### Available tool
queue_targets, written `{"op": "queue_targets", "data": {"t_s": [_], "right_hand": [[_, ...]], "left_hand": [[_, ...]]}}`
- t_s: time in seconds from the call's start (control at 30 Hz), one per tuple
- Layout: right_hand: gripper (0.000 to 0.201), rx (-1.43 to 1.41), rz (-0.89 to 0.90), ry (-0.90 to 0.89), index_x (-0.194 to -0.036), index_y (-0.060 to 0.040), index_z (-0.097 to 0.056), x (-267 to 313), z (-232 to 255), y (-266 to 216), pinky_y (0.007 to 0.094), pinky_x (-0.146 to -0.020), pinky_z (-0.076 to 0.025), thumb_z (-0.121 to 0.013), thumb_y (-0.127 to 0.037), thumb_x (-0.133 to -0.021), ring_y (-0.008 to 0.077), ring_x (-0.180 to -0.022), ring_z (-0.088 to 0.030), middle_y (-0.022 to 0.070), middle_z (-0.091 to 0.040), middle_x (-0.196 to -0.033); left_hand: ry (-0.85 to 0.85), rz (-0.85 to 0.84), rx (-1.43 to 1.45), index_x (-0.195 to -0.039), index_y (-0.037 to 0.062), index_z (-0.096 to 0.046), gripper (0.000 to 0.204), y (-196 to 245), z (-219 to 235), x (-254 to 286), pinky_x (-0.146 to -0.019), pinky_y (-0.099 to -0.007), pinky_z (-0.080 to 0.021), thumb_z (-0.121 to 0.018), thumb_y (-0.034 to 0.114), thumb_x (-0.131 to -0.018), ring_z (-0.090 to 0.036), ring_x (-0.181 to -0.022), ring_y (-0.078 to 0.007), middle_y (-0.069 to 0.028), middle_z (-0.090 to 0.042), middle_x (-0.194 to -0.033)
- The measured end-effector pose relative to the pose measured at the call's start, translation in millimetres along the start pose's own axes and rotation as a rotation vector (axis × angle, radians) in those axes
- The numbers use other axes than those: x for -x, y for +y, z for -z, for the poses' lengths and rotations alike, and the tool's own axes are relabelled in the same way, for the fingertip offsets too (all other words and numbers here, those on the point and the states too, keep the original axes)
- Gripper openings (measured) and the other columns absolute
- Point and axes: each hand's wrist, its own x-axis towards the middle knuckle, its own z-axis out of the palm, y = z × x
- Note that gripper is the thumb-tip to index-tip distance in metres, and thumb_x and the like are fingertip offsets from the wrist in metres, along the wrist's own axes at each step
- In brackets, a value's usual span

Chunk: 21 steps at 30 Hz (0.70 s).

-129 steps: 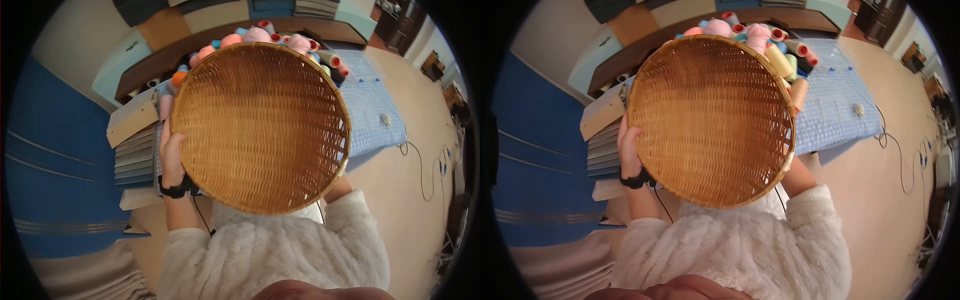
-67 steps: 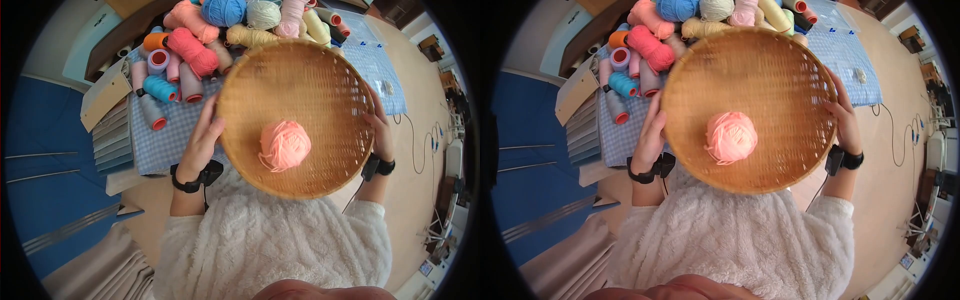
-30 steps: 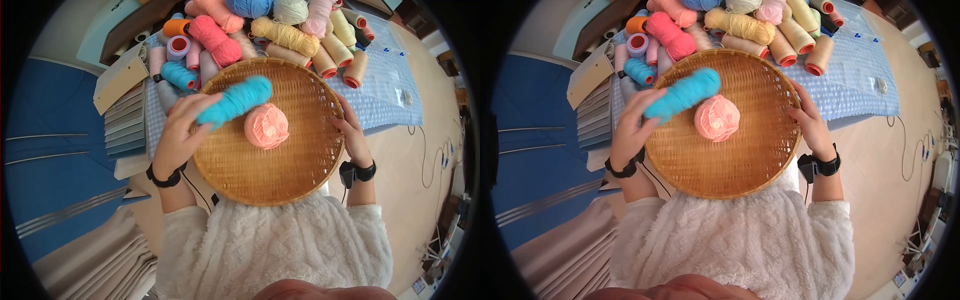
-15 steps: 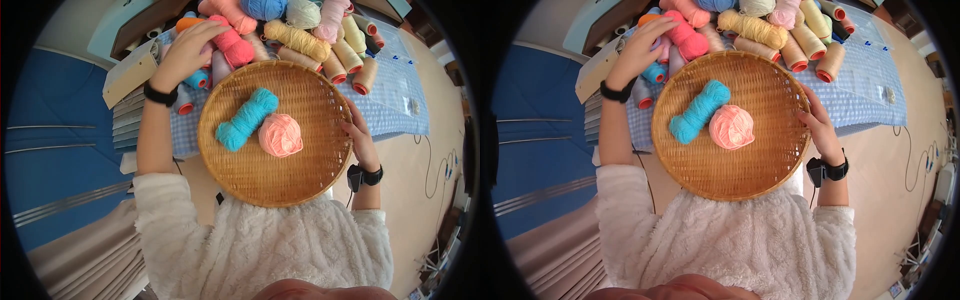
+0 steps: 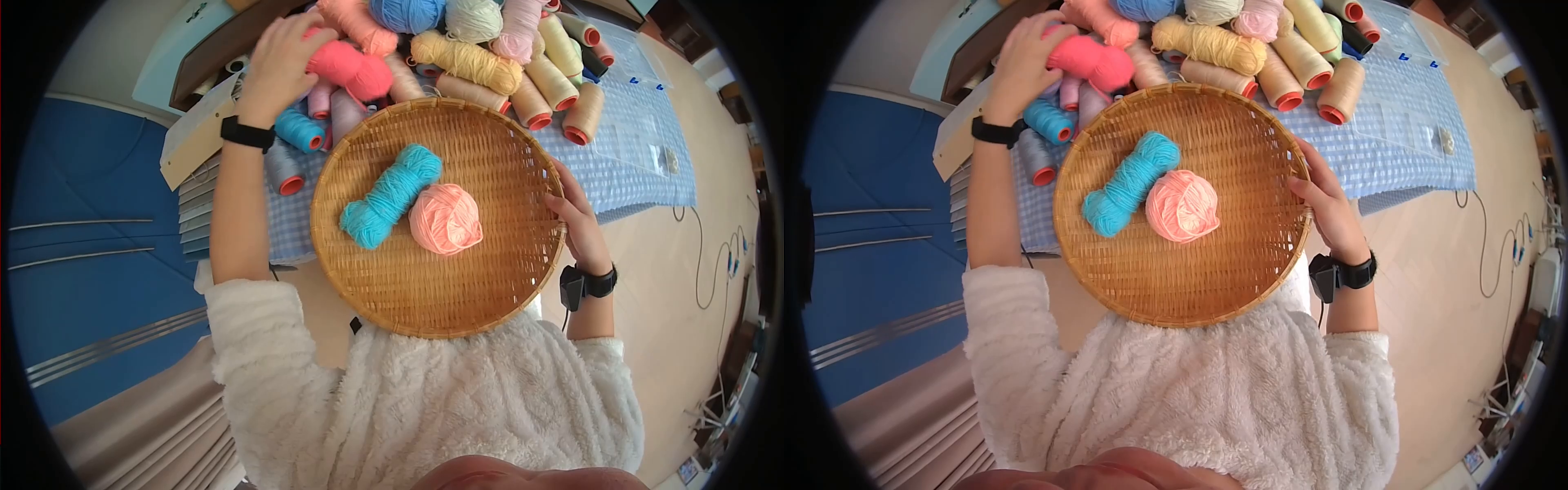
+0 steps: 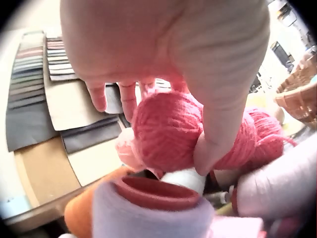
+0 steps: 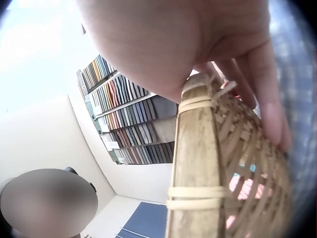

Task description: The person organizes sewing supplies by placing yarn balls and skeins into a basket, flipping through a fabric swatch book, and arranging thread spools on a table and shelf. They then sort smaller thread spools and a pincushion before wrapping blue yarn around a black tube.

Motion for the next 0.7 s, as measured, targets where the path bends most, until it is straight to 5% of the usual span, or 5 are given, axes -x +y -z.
{"op": "queue_targets", "data": {"t_s": [0.1,0.23,0.47,0.57,0.7], "right_hand": [[0.06,-0.01,-0.017,0.004,-0.154,-0.0008,-0.035,1,1,1,0.0325,-0.115,-0.031,-0.054,-0.008,-0.097,0.0188,-0.139,-0.041,0.0107,-0.046,-0.151],[0.059,-0.011,-0.023,0.022,-0.153,-0.0005,-0.035,2,-1,-2,0.0324,-0.115,-0.032,-0.054,-0.008,-0.098,0.0187,-0.139,-0.042,0.0106,-0.046,-0.151],[0.06,0.021,-0.009,0.013,-0.153,0.0001,-0.036,1,-5,-6,0.0324,-0.115,-0.032,-0.054,-0.008,-0.097,0.019,-0.139,-0.043,0.0109,-0.047,-0.151],[0.059,0.009,-0.016,0.019,-0.153,0.0005,-0.036,0,-2,-3,0.0325,-0.115,-0.032,-0.054,-0.008,-0.097,0.019,-0.138,-0.043,0.011,-0.047,-0.151],[0.059,0.003,-0.009,0.007,-0.153,0.0006,-0.036,-1,1,0,0.0325,-0.115,-0.032,-0.054,-0.008,-0.097,0.0191,-0.138,-0.043,0.0111,-0.047,-0.151]], "left_hand": [[0.005,0.195,0.128,-0.117,0.0087,-0.062,0.047,18,57,-10,-0.112,-0.048,-0.036,-0.072,0.011,-0.071,-0.054,-0.125,-0.028,-0.017,-0.057,-0.127],[-0.03,0.233,0.593,-0.117,0.0063,-0.062,0.049,47,94,-22,-0.102,-0.0409,-0.045,-0.076,0.017,-0.071,-0.059,-0.116,-0.0311,-0.0132,-0.059,-0.122],[-0.25,-0.168,0.669,-0.129,0.0122,-0.062,0.059,120,44,-27,-0.107,-0.0395,-0.044,-0.082,0.021,-0.074,-0.051,-0.128,-0.0294,-0.0099,-0.054,-0.136],[-0.129,-0.2,0.718,-0.128,0.0118,-0.064,0.056,115,28,-30,-0.103,-0.0404,-0.046,-0.082,0.024,-0.077,-0.054,-0.124,-0.0296,-0.0112,-0.056,-0.133],[-0.012,0.19,0.691,-0.12,0.0068,-0.064,0.038,54,16,-44,-0.086,-0.0314,-0.051,-0.071,0.022,-0.086,-0.065,-0.098,-0.0227,-0.0104,-0.067,-0.104]]}}
